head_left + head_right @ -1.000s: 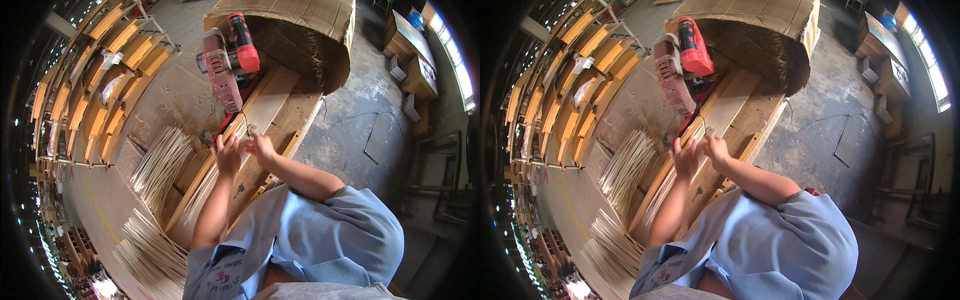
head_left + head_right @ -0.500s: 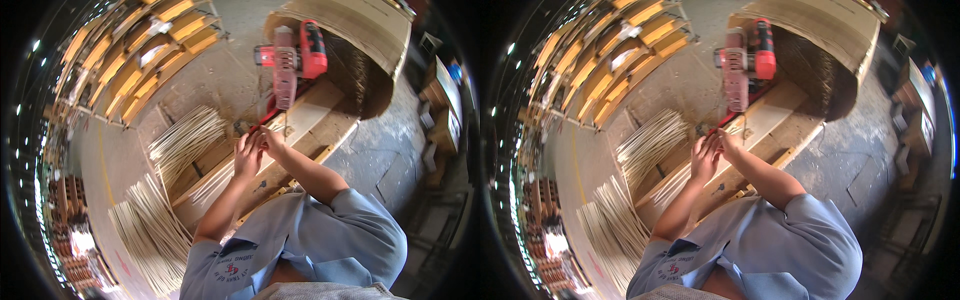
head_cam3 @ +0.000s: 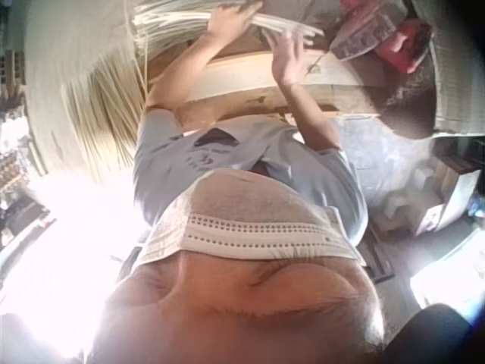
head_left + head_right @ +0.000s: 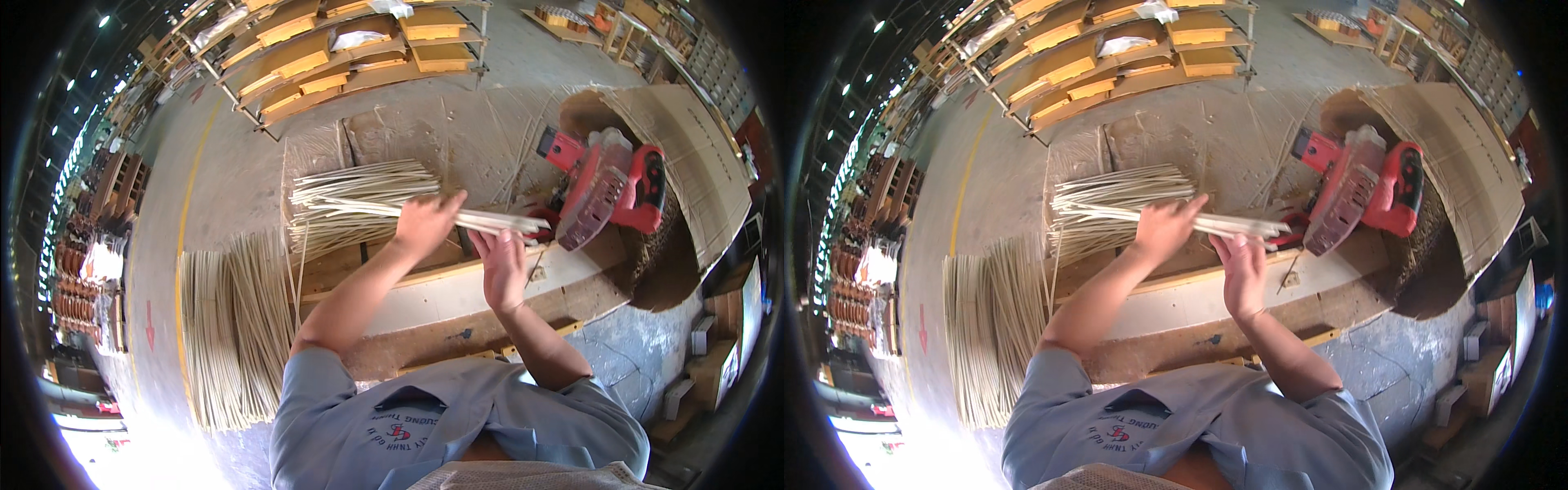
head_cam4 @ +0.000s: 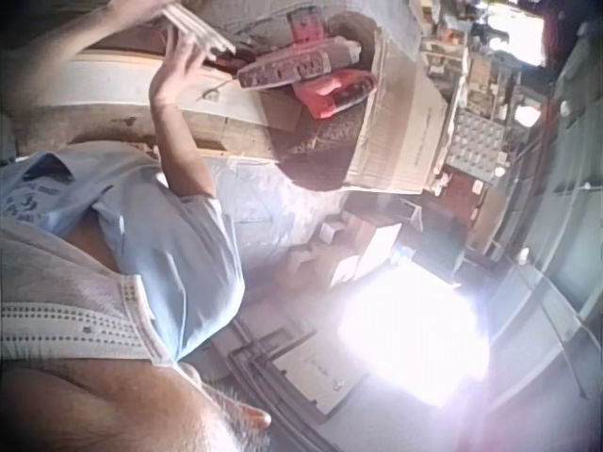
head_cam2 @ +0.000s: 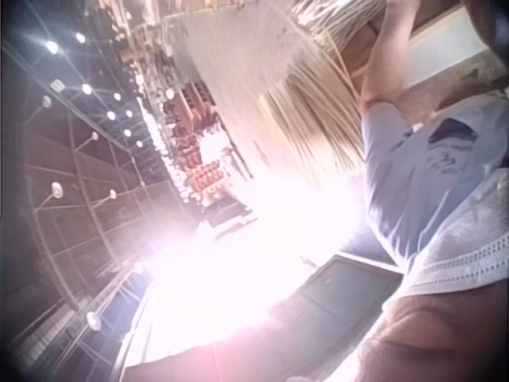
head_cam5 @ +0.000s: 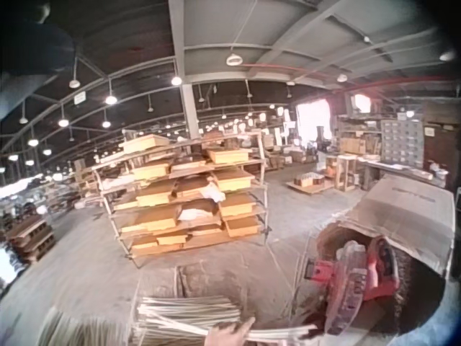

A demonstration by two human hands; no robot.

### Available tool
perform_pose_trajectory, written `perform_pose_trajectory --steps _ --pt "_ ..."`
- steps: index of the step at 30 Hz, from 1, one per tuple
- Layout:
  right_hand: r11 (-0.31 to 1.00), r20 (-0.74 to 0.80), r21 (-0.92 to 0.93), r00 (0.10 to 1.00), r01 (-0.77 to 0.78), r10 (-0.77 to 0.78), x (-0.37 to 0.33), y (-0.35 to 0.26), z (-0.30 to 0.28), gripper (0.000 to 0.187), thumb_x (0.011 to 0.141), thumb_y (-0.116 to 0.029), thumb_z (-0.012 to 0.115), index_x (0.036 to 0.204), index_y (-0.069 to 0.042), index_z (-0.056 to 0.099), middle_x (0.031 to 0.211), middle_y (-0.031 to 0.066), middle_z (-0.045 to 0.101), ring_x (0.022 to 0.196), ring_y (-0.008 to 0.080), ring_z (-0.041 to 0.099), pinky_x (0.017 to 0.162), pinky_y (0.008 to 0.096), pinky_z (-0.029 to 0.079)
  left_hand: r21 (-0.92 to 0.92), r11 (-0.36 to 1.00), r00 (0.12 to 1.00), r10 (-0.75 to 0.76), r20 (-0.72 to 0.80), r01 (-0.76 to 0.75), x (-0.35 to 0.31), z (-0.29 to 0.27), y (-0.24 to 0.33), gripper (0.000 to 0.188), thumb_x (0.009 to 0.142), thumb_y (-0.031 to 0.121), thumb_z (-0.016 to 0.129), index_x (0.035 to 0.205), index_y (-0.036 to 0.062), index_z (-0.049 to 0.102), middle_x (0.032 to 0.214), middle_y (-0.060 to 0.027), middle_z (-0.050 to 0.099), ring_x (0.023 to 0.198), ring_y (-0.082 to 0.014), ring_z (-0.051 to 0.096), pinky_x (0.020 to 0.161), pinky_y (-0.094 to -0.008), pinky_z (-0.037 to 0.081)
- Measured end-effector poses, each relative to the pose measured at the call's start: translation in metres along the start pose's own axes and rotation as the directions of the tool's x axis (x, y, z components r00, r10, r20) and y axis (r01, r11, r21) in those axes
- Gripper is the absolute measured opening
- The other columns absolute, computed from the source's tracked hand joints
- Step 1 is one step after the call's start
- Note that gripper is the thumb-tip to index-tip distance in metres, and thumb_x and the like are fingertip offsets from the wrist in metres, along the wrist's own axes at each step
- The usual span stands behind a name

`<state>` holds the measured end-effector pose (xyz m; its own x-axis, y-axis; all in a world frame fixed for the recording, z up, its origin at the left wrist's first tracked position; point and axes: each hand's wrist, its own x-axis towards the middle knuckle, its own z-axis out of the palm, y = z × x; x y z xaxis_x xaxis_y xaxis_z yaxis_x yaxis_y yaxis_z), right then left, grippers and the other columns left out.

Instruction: The person repeatedly picks up small bundles of thin wooden strips, aligns them on a workbench, and cuts them to length using a handheld circular saw. The cut pieces are stacked on the bench after each cut.

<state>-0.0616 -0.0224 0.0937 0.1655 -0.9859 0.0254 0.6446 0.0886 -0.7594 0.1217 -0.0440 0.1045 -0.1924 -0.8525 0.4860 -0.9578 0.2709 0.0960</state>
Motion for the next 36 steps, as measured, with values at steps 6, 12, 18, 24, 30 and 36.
perform_pose_trajectory --steps 6,12,18,24,30,36 --pt "-0.11 0.718 -0.694 0.694 0.711 -0.044 0.008 0.083 -0.041 0.014 0.09 -0.018 0.071 0.084 -0.006 0.067 0.09 0.0116 0.068 0.082 0.0318 0.063 0.074 0.0449 0.048 0.073 0.993 0.988 -0.103 0.113 0.095 0.002 0.06 -0.147 0.035 0.098 0.024 0.067 0.132 0.0161 0.067 0.103 -0.0087 0.078 0.094 -0.0277 0.076 0.08 -0.0431 0.061" --pt "-0.139 0.782 -0.624 0.613 0.769 -0.113 0.009 0.086 -0.047 0.008 0.082 -0.014 0.07 0.084 -0.007 0.067 0.094 0.0053 0.069 0.087 0.0259 0.065 0.083 0.0435 0.048 0.212 0.898 0.777 -0.44 0.45 0.386 -0.004 0.096 -0.214 0.059 0.096 0.049 0.071 0.141 0.0116 0.063 0.125 -0.0149 0.074 0.113 -0.0328 0.072 0.095 -0.0456 0.058" --pt "-0.154 0.79 -0.613 0.602 0.775 -0.115 0.01 0.086 -0.049 0.012 0.083 -0.018 0.072 0.085 -0.007 0.068 0.095 0.0065 0.069 0.087 0.0265 0.065 0.085 0.0442 0.048 0.294 0.83 0.658 -0.556 0.508 0.474 -0.007 0.112 -0.219 0.086 0.093 0.067 0.066 0.158 0.0137 0.047 0.156 -0.0145 0.052 0.146 -0.0349 0.045 0.121 -0.0528 0.036" --pt "-0.141 0.805 -0.593 0.585 0.793 -0.095 0.008 0.09 -0.041 0.011 0.084 -0.017 0.069 0.085 -0.006 0.068 0.095 0.0077 0.07 0.089 0.0283 0.064 0.085 0.0451 0.047 0.261 0.833 0.768 -0.552 0.326 0.488 -0.03 0.085 -0.188 0.068 0.1 0.051 0.066 0.155 0.0148 0.051 0.153 -0.0123 0.053 0.146 -0.0352 0.042 0.122 -0.0522 0.035" --pt "-0.206 0.802 -0.596 0.587 0.776 -0.11 0.002 0.092 -0.043 0.011 0.088 -0.016 0.067 0.085 -0.006 0.068 0.09 0.0087 0.067 0.089 0.0307 0.064 0.085 0.0463 0.046 -0.167 0.881 0.845 -0.473 -0.25 0.443 -0.08 0.02 -0.101 0.029 0.093 0.024 0.076 0.116 0.0064 0.076 0.105 -0.0122 0.076 0.104 -0.0336 0.068 0.095 -0.0452 0.054" --pt "0.176 0.591 -0.749 0.764 0.639 -0.261 -0.005 0.094 -0.028 0.009 0.092 -0.012 0.07 0.091 -0.004 0.068 0.09 0.0111 0.067 0.084 0.0323 0.065 0.076 0.0434 0.05 -0.123 0.677 0.538 -0.669 -0.513 0.725 -0.2 -0.068 -0.038 0.016 0.091 0.011 0.076 0.105 0.0025 0.079 0.1 -0.0121 0.076 0.096 -0.0324 0.068 0.087 -0.0431 0.056"
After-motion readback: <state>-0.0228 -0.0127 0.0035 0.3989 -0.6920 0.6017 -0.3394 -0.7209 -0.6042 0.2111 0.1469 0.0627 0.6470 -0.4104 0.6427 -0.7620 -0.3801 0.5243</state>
